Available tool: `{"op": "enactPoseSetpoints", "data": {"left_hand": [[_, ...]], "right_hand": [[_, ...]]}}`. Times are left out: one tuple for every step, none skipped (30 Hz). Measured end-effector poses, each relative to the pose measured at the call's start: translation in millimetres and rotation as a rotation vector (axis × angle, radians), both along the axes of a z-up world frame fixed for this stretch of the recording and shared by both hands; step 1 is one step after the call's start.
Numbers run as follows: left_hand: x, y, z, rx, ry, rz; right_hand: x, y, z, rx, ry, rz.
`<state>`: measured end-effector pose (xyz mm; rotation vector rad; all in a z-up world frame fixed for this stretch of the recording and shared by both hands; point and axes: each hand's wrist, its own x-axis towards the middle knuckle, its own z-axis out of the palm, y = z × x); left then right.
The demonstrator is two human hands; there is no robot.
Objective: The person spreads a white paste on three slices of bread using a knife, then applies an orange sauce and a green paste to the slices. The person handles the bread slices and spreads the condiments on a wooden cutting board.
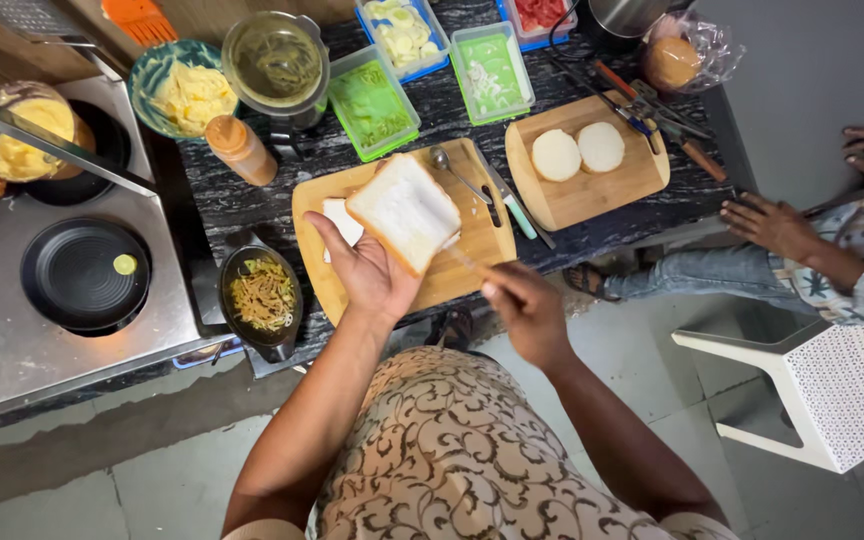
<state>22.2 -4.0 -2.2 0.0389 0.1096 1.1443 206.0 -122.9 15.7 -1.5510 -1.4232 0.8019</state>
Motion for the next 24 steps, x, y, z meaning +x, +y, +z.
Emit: {"op": "enactPoseSetpoints", "data": {"left_hand": [[1, -2, 0, 0.022, 0.011, -0.020], [4, -4, -1, 0.045, 0.022, -0.039], [6, -6, -3, 0.066, 0.035, -0.059], [11, -7, -6, 0.050, 0.064, -0.045], [15, -7, -8, 0.036, 0.094, -0.028], [17, -6, -10, 0.022, 0.124, -0.011], [16, -5, -12, 0.036, 0.126, -0.007], [13, -4, -12, 0.051, 0.128, -0.004], [10, -1, -11, 0.071, 0.131, 0.004], [8, 2, -9, 0.059, 0.106, -0.008], [4, 3, -7, 0.038, 0.083, -0.020], [1, 3, -5, 0.018, 0.060, -0.031], [0, 4, -5, 0.015, 0.026, -0.043], [-2, 4, -4, 0.012, -0.008, -0.055], [-3, 4, -4, 0.008, -0.041, -0.072], [-3, 4, -5, 0.028, -0.057, -0.090], [-2, 4, -6, 0.048, -0.071, -0.111], [-1, 3, -6, 0.068, -0.086, -0.132], [-2, 4, -5, 0.054, -0.104, -0.139], [-3, 5, -4, 0.039, -0.122, -0.145], [-4, 7, -2, 0.027, -0.141, -0.151], [-7, 8, 1, 0.039, -0.120, -0.159], [-10, 7, 4, 0.051, -0.101, -0.165], [-11, 7, 5, 0.063, -0.083, -0.171]], "right_hand": [[0, 5, -1, -0.020, 0.050, -0.055], [-3, 13, -4, -0.040, 0.100, -0.111], [-9, 17, -5, -0.062, 0.152, -0.166], [-18, 18, -6, -0.102, 0.186, -0.152], [-28, 20, -7, -0.141, 0.221, -0.135], [-35, 21, -5, -0.180, 0.256, -0.117], [-35, 18, -2, -0.147, 0.218, -0.072], [-34, 15, 2, -0.115, 0.179, -0.028], [-33, 15, 5, -0.078, 0.140, 0.021], [-30, 15, 8, -0.046, 0.121, 0.050], [-24, 11, 11, -0.021, 0.103, 0.078], [-20, 9, 13, 0.004, 0.086, 0.106], [-17, 11, 12, 0.075, 0.032, 0.093], [-13, 16, 10, 0.145, -0.022, 0.080], [-11, 19, 8, 0.215, -0.076, 0.063], [-9, 24, 6, 0.181, -0.092, 0.051], [-8, 29, 3, 0.148, -0.108, 0.036], [-7, 30, 1, 0.114, -0.124, 0.020], [-5, 28, -1, 0.166, -0.134, 0.092], [-1, 25, -2, 0.217, -0.145, 0.165], [4, 22, -3, 0.270, -0.157, 0.239], [9, 19, -3, 0.258, -0.138, 0.242], [14, 15, -4, 0.245, -0.121, 0.247], [17, 13, -5, 0.231, -0.104, 0.251]]}}
